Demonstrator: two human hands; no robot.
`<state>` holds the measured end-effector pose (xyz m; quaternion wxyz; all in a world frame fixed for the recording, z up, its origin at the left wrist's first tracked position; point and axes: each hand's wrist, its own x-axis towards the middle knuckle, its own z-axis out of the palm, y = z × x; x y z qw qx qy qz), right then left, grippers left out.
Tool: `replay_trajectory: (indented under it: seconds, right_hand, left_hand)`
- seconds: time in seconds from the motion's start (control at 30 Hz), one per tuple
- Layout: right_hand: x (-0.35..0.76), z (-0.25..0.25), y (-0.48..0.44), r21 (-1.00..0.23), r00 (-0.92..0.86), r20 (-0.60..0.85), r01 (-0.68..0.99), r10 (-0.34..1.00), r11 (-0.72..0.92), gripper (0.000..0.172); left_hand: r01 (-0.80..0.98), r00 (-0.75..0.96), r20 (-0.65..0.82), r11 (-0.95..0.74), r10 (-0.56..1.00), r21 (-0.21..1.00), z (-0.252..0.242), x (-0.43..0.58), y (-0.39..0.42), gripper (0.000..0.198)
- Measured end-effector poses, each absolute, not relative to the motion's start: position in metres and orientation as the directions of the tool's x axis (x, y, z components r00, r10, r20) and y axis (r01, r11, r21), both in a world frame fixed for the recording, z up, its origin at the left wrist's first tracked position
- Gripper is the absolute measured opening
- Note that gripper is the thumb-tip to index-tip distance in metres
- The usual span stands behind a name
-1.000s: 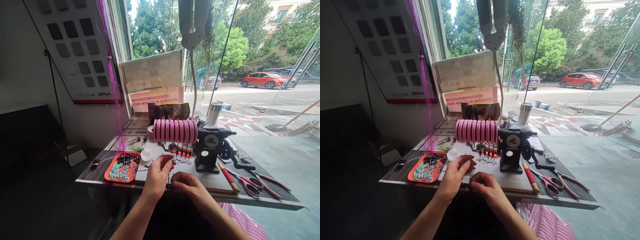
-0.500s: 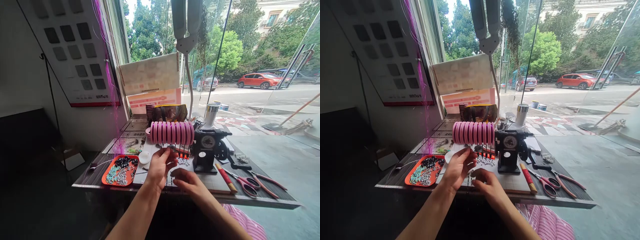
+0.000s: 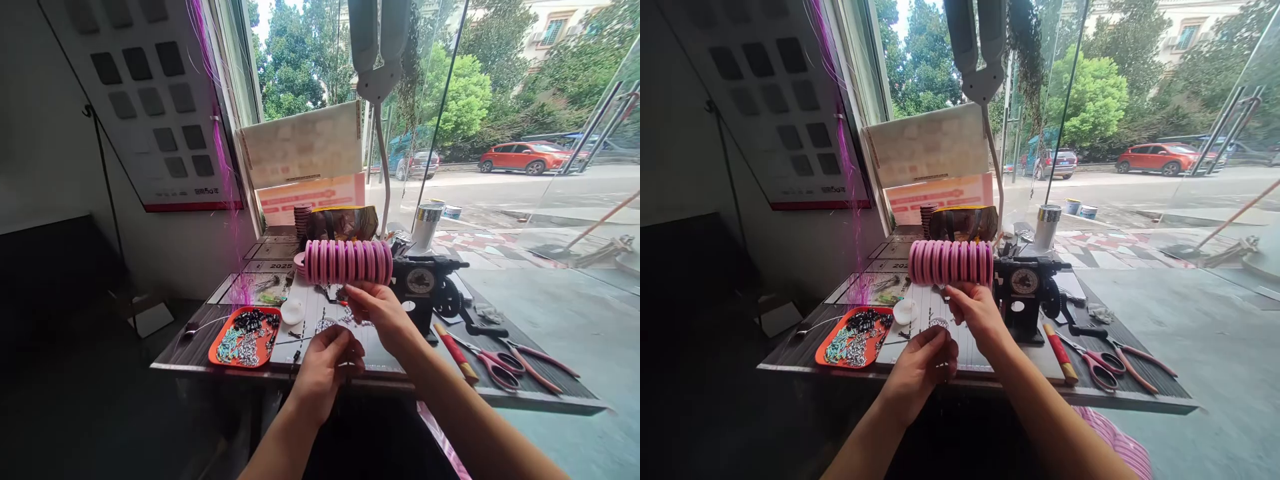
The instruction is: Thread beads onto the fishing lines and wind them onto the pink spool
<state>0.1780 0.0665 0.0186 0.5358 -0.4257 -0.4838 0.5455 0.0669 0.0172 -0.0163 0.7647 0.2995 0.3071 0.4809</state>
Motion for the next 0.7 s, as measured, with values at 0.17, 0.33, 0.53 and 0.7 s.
replay_trajectory:
  seconds: [0.17, 0.33, 0.53, 0.7]
  right_hand:
    - [0.178, 0.021, 0.068, -0.980, -0.032, 0.095, -0.179, 0.995, 0.088, 0.022]
    - [0.180, 0.012, 0.058, -0.981, -0.068, 0.087, -0.180, 0.994, 0.074, 0.020]
    - [0.181, -0.013, 0.030, -0.954, -0.265, -0.099, -0.247, 0.959, -0.167, 0.020]
    - [0.181, -0.019, 0.023, -0.883, -0.356, -0.127, -0.386, 0.926, -0.269, 0.022]
  left_hand:
    - [-0.599, 0.408, -0.198, 0.425, 0.891, 0.678, -0.027, 0.063, 0.012, 0.016]
    - [-0.612, 0.418, -0.199, 0.437, 0.886, 0.659, -0.030, 0.063, 0.010, 0.014]
    - [-0.629, 0.384, -0.171, 0.393, 0.907, 0.671, -0.029, 0.061, 0.008, 0.014]
    - [-0.623, 0.380, -0.163, 0.382, 0.910, 0.683, -0.028, 0.063, 0.006, 0.014]
